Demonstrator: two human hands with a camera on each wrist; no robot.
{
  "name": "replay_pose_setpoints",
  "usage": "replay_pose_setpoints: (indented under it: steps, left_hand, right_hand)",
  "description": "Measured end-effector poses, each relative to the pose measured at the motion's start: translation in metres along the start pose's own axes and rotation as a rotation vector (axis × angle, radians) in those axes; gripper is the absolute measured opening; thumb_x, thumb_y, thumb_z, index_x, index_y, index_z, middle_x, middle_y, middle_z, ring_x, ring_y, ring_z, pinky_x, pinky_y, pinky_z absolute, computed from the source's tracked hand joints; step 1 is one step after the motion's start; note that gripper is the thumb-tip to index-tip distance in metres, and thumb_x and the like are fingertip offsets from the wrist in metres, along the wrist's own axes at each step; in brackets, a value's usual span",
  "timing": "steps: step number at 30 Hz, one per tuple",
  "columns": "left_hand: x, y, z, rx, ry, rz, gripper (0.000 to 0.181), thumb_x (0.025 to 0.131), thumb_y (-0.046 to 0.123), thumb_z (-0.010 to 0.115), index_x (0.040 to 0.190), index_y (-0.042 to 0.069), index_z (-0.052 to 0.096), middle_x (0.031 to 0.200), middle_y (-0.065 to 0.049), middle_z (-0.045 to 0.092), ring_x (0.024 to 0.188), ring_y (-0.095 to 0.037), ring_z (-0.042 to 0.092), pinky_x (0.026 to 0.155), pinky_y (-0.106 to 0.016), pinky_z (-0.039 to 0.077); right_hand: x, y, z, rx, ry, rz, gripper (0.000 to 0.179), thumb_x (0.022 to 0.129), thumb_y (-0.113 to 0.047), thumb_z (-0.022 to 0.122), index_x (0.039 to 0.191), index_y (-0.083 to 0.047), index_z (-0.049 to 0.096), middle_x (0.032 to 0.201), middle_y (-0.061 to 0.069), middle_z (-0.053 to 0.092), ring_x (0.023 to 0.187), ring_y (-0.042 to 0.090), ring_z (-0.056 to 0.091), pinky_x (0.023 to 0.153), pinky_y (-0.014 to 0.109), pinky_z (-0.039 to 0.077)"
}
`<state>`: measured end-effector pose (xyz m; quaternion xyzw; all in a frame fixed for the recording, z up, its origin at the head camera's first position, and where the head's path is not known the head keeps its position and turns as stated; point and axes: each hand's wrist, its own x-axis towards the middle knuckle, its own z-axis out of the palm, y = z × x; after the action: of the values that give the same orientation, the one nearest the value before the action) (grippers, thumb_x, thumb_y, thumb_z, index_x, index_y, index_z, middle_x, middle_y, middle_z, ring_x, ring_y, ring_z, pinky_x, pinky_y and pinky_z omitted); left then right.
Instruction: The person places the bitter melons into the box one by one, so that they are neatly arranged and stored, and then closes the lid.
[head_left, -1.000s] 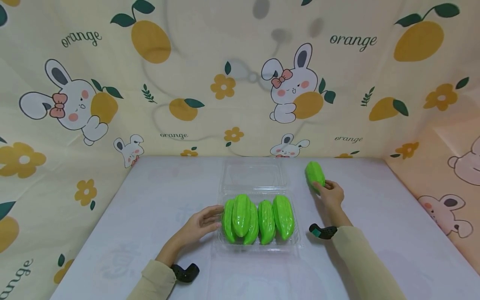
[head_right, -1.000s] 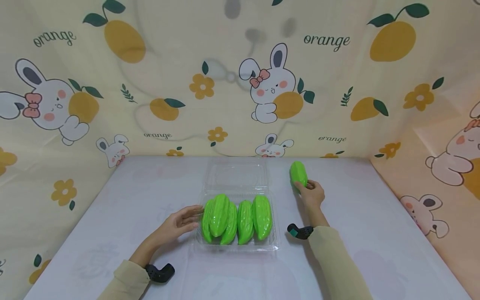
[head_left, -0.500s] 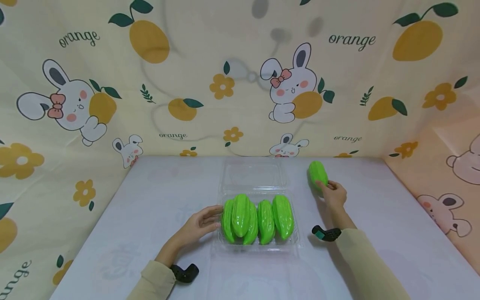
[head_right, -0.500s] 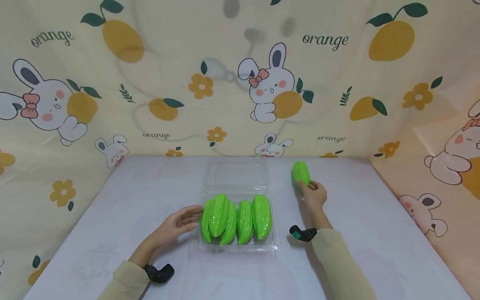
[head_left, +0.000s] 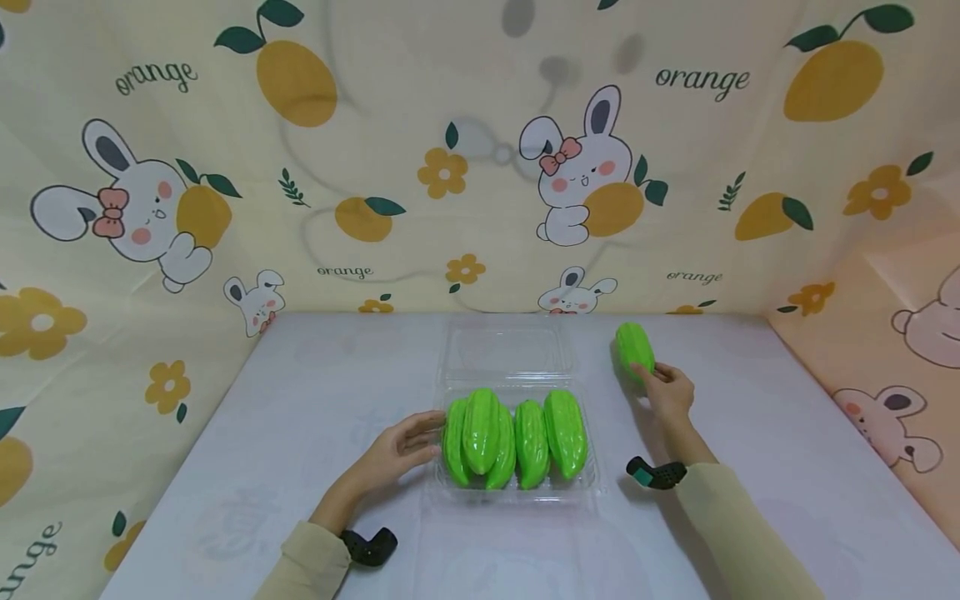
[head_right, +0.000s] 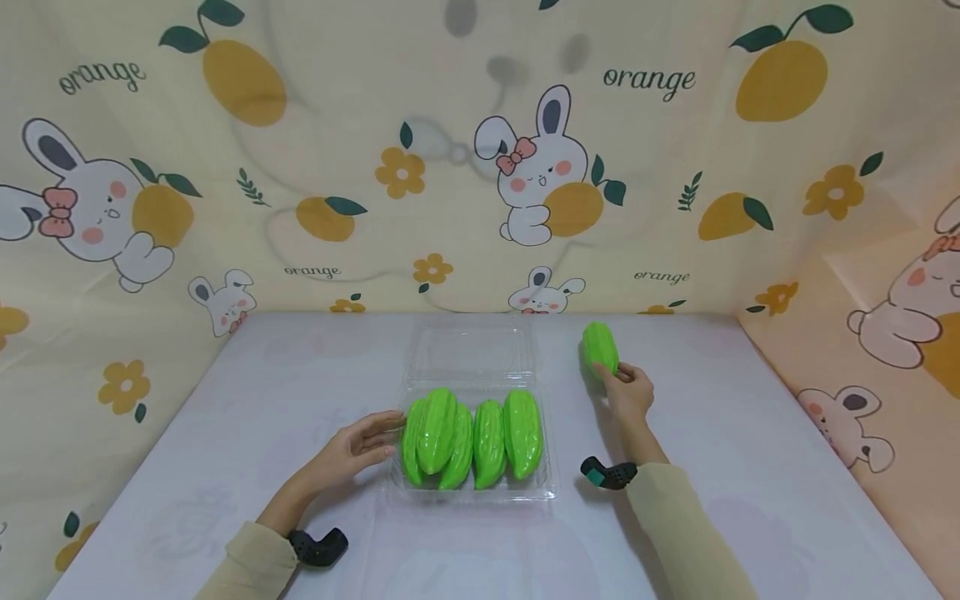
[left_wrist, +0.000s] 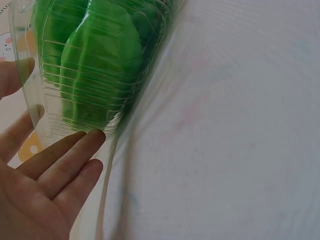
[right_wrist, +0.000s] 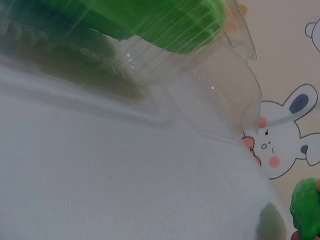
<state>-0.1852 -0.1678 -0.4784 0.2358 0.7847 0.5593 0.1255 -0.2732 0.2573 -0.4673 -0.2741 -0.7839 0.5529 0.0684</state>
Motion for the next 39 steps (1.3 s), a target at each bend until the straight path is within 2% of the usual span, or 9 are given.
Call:
replay_pose_setpoints:
  steps: [8,11,15,26,30,34,39]
  left_hand:
    - [0.0,0.0,0.0,0.005,-0.001,0.001,0.058,0.097,0.02,0.059,0.146,0.001,0.036,0.148,-0.026,0.042,0.132,-0.044,0.048,0.11,-0.046,0.044]
    - [0.0,-0.001,0.0,0.007,0.0,0.001,0.057,0.097,0.02,0.059,0.145,0.001,0.036,0.148,-0.026,0.042,0.132,-0.044,0.048,0.11,-0.046,0.044]
    - [0.0,-0.002,0.0,0.009,0.003,0.005,0.057,0.096,0.02,0.059,0.145,0.001,0.037,0.147,-0.027,0.043,0.132,-0.044,0.048,0.109,-0.045,0.045]
    - [-0.001,-0.001,0.0,-0.028,0.002,-0.001,0.058,0.096,0.02,0.06,0.145,-0.001,0.036,0.147,-0.029,0.042,0.132,-0.046,0.047,0.108,-0.043,0.048]
    - [0.0,-0.001,0.0,-0.028,0.002,-0.005,0.058,0.096,0.02,0.059,0.145,0.0,0.036,0.147,-0.028,0.042,0.132,-0.046,0.047,0.109,-0.043,0.047]
    - [0.0,-0.001,0.0,-0.032,0.001,-0.005,0.058,0.096,0.02,0.059,0.145,0.0,0.036,0.147,-0.028,0.042,0.132,-0.046,0.047,0.109,-0.044,0.047]
    - [0.0,-0.001,0.0,-0.029,0.0,0.0,0.058,0.096,0.02,0.059,0.145,-0.001,0.036,0.147,-0.029,0.041,0.132,-0.046,0.047,0.109,-0.044,0.047]
  right_hand:
    - [-0.008,-0.004,-0.001,0.037,-0.016,0.005,0.067,0.087,-0.041,0.068,0.136,0.001,0.05,0.109,0.003,0.06,0.064,-0.006,0.054,0.059,0.008,0.051]
    - [-0.013,-0.006,0.0,0.045,-0.039,0.011,0.067,0.089,-0.041,0.066,0.137,0.002,0.048,0.117,0.01,0.061,0.064,-0.005,0.055,0.06,0.01,0.052]
    - [-0.018,-0.005,0.002,0.04,-0.061,0.005,0.068,0.089,-0.042,0.065,0.138,0.002,0.046,0.133,0.019,0.055,0.066,-0.006,0.055,0.062,0.01,0.054]
    - [-0.03,-0.006,0.002,0.034,-0.101,0.016,0.071,0.087,-0.047,0.066,0.137,-0.001,0.048,0.112,0.0,0.059,0.072,-0.004,0.051,0.066,0.01,0.052]
    - [-0.034,-0.006,0.002,0.039,-0.123,0.015,0.071,0.087,-0.048,0.066,0.138,-0.002,0.047,0.109,-0.003,0.058,0.073,-0.003,0.052,0.067,0.01,0.053]
    - [-0.041,-0.009,0.001,0.029,-0.134,0.009,0.072,0.088,-0.047,0.066,0.139,-0.001,0.046,0.109,-0.003,0.057,0.073,-0.004,0.052,0.068,0.01,0.053]
    - [-0.05,-0.014,0.001,0.044,-0.133,-0.019,0.066,0.089,-0.042,0.066,0.136,0.001,0.048,0.095,-0.012,0.058,0.07,-0.008,0.052,0.069,0.009,0.053]
